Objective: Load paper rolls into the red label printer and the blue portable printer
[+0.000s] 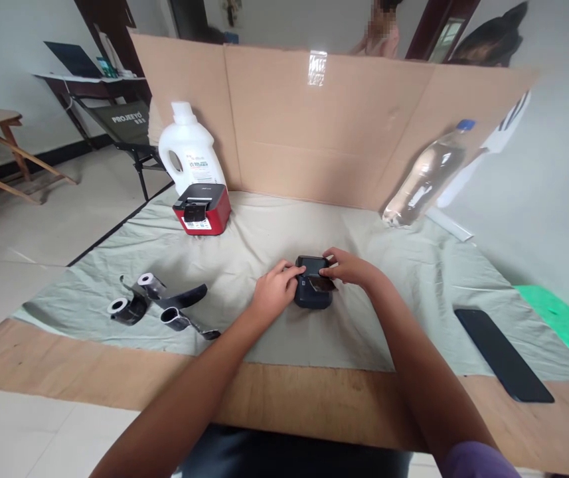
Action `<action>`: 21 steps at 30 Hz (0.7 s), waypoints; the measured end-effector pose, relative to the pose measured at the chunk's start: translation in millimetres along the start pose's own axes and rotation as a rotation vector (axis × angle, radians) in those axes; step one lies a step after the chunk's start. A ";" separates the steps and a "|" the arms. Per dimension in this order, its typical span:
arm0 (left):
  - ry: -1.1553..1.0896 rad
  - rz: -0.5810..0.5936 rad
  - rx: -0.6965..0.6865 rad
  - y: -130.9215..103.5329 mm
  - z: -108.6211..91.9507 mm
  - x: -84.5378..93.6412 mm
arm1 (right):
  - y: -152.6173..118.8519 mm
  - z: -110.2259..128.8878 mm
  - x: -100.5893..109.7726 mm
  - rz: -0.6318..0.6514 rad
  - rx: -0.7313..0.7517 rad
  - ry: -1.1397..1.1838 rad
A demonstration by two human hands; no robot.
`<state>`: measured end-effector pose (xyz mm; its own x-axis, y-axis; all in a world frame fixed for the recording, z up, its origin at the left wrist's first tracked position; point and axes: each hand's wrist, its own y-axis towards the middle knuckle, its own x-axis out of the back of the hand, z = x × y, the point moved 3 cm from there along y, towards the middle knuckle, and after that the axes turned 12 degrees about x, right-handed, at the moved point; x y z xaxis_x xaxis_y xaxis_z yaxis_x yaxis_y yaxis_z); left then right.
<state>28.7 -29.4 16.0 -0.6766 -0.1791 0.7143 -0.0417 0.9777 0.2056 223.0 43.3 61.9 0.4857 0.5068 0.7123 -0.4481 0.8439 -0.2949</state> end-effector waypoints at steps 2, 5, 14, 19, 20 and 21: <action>-0.140 0.009 0.007 1.6 4.1 -2.7 | -1.3 -6.3 3.0 -0.020 -0.018 -0.007; -0.304 0.032 0.027 5.8 10.4 -6.9 | -2.7 -17.3 8.7 -0.072 -0.058 -0.074; -0.390 0.045 0.121 11.6 18.1 -12.5 | 1.3 -20.3 9.3 -0.028 -0.019 -0.091; -0.381 0.072 0.146 12.4 19.6 -13.7 | -1.7 -15.8 8.0 -0.025 -0.005 -0.054; -0.364 0.077 0.142 12.4 19.4 -13.5 | -2.6 -14.1 7.5 -0.002 -0.001 -0.036; -0.348 0.081 0.137 12.4 19.2 -13.4 | -3.2 -12.3 7.0 0.027 0.002 -0.021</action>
<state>23.1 -12.7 -3.9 -0.8901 -0.0754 0.4494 -0.0595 0.9970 0.0493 237.1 46.3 60.0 0.4574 0.5259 0.7171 -0.4627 0.8294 -0.3131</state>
